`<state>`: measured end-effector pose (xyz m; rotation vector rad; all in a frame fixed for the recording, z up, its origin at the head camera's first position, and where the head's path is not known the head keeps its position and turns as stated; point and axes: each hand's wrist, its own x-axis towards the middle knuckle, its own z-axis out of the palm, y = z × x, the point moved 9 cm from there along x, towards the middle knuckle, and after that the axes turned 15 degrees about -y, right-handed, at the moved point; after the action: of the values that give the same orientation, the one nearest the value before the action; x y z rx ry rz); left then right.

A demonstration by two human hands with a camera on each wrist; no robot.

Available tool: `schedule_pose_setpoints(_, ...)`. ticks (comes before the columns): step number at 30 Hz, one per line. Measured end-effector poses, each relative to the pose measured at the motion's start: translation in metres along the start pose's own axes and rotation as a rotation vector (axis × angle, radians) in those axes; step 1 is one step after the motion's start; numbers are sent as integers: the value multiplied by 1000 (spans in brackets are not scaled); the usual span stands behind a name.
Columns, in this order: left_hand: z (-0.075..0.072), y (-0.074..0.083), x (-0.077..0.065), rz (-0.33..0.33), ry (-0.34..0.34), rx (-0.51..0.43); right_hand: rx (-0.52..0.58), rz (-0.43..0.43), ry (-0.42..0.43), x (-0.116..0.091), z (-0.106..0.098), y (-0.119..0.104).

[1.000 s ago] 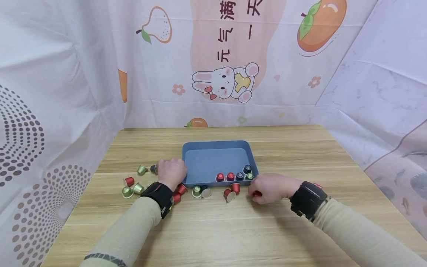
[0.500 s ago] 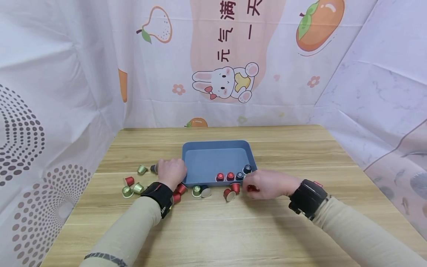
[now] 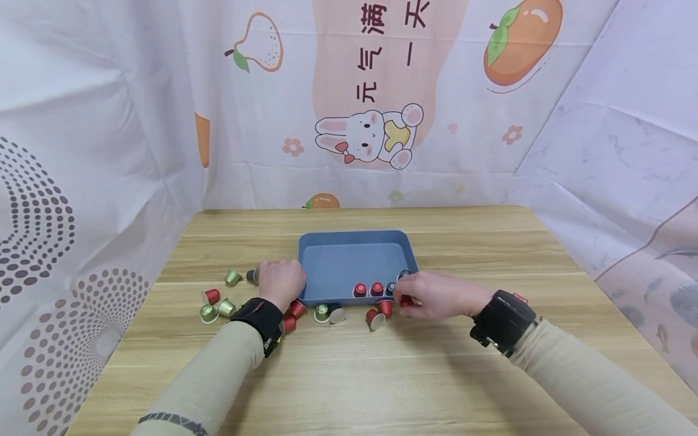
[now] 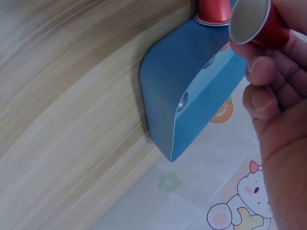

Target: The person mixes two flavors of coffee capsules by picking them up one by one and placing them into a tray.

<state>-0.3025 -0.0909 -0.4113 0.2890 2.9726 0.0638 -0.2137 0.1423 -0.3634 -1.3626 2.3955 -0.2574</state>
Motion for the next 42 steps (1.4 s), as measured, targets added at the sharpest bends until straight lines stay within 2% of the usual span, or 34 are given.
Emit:
schedule_pose_setpoints(9, 1, 0, 1, 4, -7, -6, -21, -11, 45, -1, -10, -6)
schedule_pose_setpoints(21, 1, 0, 1, 3, -4, -9, -54, -40, 99, 1, -18, -3)
schedule_pose_setpoints(34, 3, -2, 2, -10, -36, -25, -53, 4, 90, 9, -24, 4)
schedule_pose_setpoints(42, 1, -1, -1, -4, -33, -28, -93, 20, 88, 14, -28, 6)
